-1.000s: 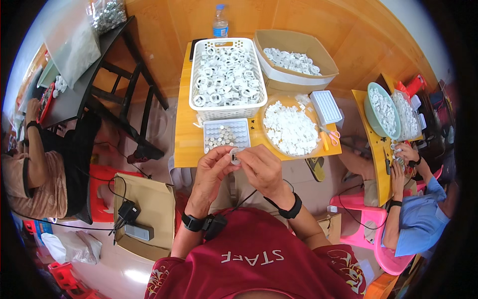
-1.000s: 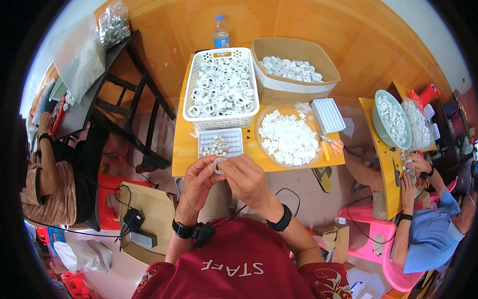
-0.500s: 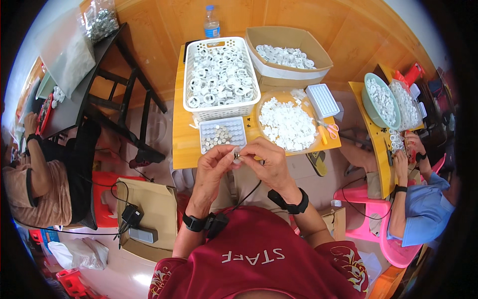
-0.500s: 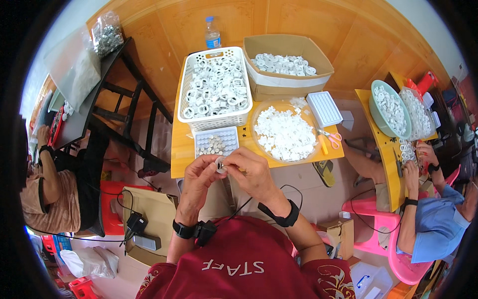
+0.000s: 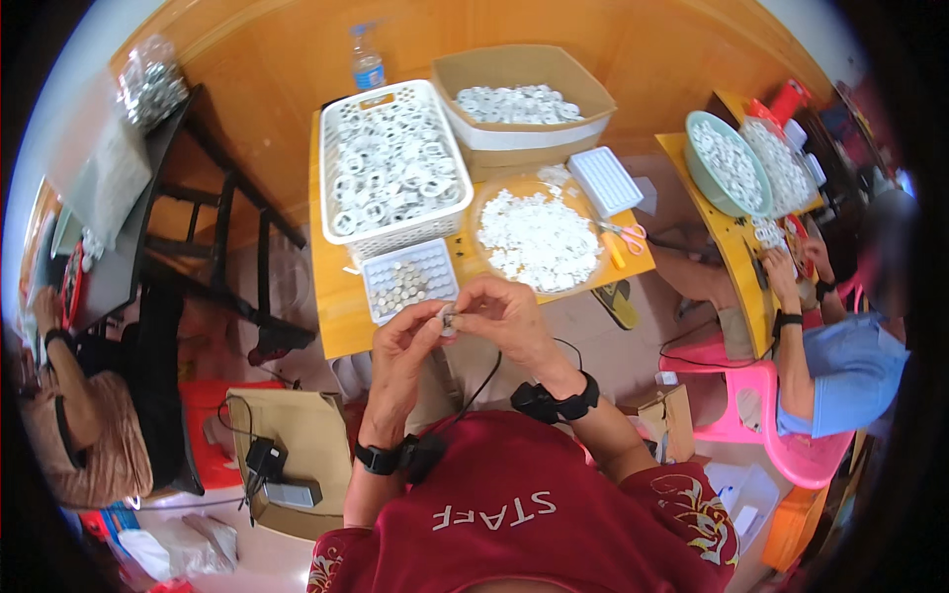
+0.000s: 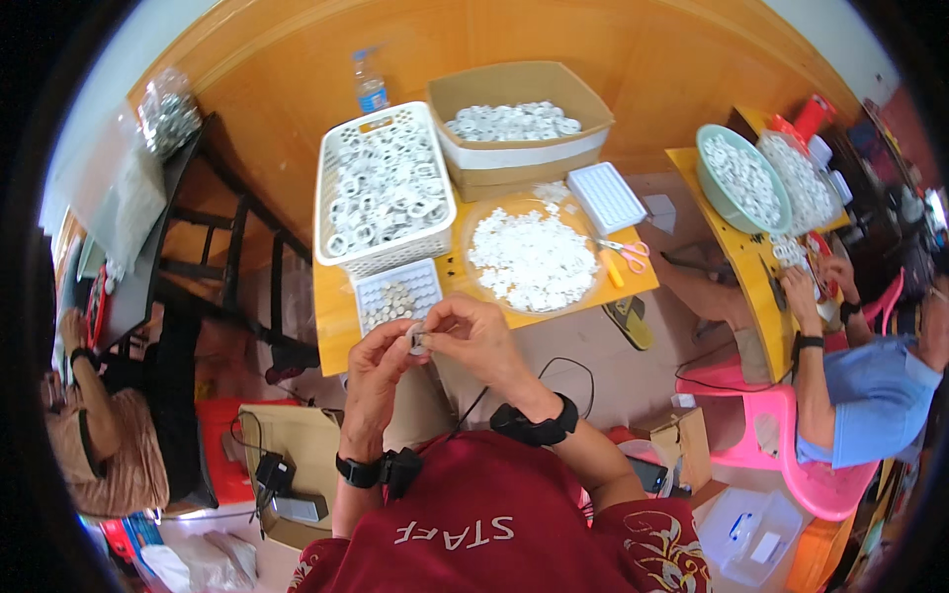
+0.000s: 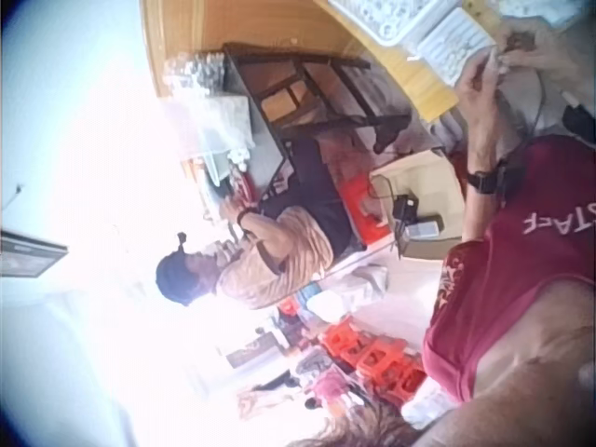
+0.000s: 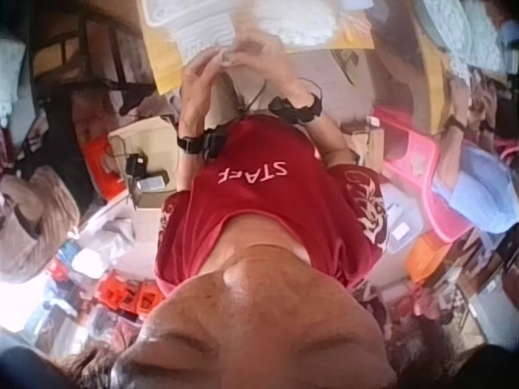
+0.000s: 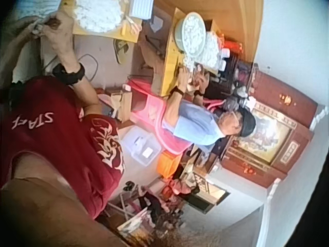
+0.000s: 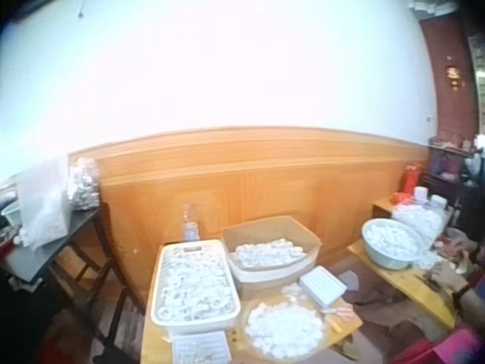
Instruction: Sort and assemble small white circular components by hand at a workbench.
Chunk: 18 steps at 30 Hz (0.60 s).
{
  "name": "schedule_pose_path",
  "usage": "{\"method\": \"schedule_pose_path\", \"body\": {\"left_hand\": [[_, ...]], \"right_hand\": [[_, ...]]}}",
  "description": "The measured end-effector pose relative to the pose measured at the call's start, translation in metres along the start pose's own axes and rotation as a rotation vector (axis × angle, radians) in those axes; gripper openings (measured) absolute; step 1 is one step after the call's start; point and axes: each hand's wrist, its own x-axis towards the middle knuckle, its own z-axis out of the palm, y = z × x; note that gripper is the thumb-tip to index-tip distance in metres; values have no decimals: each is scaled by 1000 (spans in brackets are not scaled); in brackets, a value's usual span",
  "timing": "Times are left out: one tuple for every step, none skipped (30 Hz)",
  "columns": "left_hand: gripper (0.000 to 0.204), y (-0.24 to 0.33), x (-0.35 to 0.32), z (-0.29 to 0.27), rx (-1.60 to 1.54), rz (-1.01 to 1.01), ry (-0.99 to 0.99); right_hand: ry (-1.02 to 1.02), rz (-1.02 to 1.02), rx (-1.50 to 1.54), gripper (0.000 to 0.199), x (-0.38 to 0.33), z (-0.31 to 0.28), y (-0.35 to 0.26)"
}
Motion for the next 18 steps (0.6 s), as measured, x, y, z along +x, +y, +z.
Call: {"method": "schedule_pose_path", "body": {"left_hand": [[21,0,0,-1,22,4,-1],[21,0,-1,-2,44,9,1],[21,0,-2,-1,45,6,5],[21,0,-2,1,45,-1,-13],[20,0,-3,2,91,-1,-29],[20,0,-3,3,137,1,-43],[20,-2,-3,2,138,-2,-51],[21,-3,-3,0,130,-7,-81],[21,-5,-3,0,122,-12,-110],[21,-6,-4,0,123,-13,-113],[21,-8,-3,0,105,-27,-93],[20,-10,-2,0,87,-41,-73],[20,-12,-1,0,86,-43,-73],[20,-14,-2,0,38,-52,-61],[20,-15,-4,0,-11,-62,-49],[20,-15,-6,-1,-14,-61,-48],[21,-15,-7,-3,-28,-70,-33],[21,-16,-9,-5,-43,-77,-14]], "right_hand": [[-15,28,11,10,-1,0,0],[-32,58,24,11,-3,0,0],[-25,66,58,12,-4,0,0],[-7,60,55,12,-5,-3,1],[-24,87,79,12,-6,-7,5],[-44,115,104,13,-8,-9,7],[-35,111,103,13,-10,-10,7],[-15,95,71,13,-12,-9,7],[4,79,38,13,-14,-9,6],[7,78,37,13,-15,-7,5],[17,65,25,13,-16,-7,5],[26,53,13,13,-16,-7,5],[27,55,12,13,-15,-9,6],[59,49,-96,13,-15,-11,5],[90,44,-205,12,-15,-13,3],[90,45,-207,12,-12,-21,3],[174,-7,-420,12,-8,-35,2],[254,-60,-633,12,-5,-52,4]]}}
